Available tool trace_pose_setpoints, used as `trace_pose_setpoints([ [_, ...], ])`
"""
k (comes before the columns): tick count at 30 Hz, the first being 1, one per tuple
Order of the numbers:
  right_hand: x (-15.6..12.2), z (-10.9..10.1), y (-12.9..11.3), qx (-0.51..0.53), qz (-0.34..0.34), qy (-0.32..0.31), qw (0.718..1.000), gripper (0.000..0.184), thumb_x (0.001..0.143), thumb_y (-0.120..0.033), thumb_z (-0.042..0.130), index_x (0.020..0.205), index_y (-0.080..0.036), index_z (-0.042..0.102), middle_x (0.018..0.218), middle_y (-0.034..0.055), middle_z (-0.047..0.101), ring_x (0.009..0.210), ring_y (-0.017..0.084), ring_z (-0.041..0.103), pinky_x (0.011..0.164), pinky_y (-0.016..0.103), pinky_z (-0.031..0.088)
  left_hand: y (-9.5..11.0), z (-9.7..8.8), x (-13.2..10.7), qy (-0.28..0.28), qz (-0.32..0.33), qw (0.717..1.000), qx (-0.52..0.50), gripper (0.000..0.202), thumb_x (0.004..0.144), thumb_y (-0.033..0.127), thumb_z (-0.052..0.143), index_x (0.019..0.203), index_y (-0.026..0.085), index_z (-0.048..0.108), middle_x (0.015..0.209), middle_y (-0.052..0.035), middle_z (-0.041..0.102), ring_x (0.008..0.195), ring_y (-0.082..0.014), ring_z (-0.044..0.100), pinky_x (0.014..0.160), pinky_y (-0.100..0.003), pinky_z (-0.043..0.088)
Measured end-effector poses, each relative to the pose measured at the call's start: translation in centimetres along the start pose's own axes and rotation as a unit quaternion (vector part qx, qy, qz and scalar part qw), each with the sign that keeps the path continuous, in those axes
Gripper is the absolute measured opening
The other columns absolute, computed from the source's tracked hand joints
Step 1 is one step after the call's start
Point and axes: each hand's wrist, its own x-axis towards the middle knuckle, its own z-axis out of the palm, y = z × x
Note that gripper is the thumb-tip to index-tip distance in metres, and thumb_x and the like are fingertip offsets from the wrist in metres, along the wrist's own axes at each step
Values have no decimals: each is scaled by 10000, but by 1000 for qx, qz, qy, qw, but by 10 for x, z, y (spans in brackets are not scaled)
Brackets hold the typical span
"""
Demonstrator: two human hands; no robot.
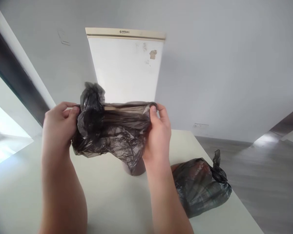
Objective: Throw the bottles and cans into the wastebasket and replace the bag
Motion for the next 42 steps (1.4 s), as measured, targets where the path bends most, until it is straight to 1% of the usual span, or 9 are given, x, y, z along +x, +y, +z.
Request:
trace_pose_setpoints([
  [4,-6,9,-2,-4,2,21,1000,254,1016,-519,604,1096,-285,546,916,-11,661,771,163,668,671,300,527,13,-15,-12,55,39,995,74,261,989,378,573,1169,244,706,1110,-50,716,1087,-281,657,939,-464,458],
  [6,-8,13,-4,-25,-6,6,1000,266,1028,-541,581,1102,-289,541,898,-12,645,756,158,656,655,292,521,31,-20,-31,49,50,997,39,308,1029,518,539,1108,281,720,997,-25,727,1004,-264,681,888,-425,491],
  [10,-14,20,-5,-41,11,-79,996,326,1004,-599,607,1091,-286,579,829,-17,622,711,160,636,634,298,525,57,-7,-63,-203,95,974,-40,448,911,706,660,965,275,768,754,-22,708,691,-217,642,612,-348,497],
  [14,-18,24,-6,-17,69,-147,987,372,941,-617,692,1051,-266,637,756,-19,611,665,168,617,621,320,533,58,18,-66,-281,148,948,-40,264,913,509,736,897,247,761,810,-33,732,712,-212,648,613,-324,521],
  [20,-13,9,-16,-51,45,-114,991,509,878,-580,792,1271,-308,619,586,-90,388,502,127,404,510,286,426,44,3,-46,-164,103,976,-100,196,951,404,698,896,231,772,785,-19,720,730,-197,677,693,-328,588],
  [28,-6,-22,-33,-257,-27,-133,957,195,899,-404,804,991,-250,728,583,-89,279,517,95,273,522,263,317,16,-14,-15,-20,-24,937,-347,163,879,137,694,1013,230,690,786,34,678,692,-112,625,591,-228,547],
  [35,-15,-2,-22,-268,-40,-230,935,466,851,-457,846,1270,-299,715,1060,41,697,833,172,609,696,287,501,37,-9,-27,-142,-18,940,-310,53,875,199,662,893,248,649,683,15,610,507,-110,521,449,-260,413],
  [38,-19,10,-13,-247,7,-304,920,182,910,-411,772,982,-245,755,934,14,720,836,183,639,719,293,503,42,0,-32,-182,-15,949,-257,164,888,287,644,741,214,641,664,-24,587,513,-132,534,464,-297,437],
  [42,-18,9,-14,-148,75,-239,957,177,945,-398,711,933,-222,697,835,2,705,764,171,645,675,280,494,38,3,-37,-162,19,967,-195,320,926,429,631,693,211,601,653,-29,547,564,-147,521,489,-297,441],
])
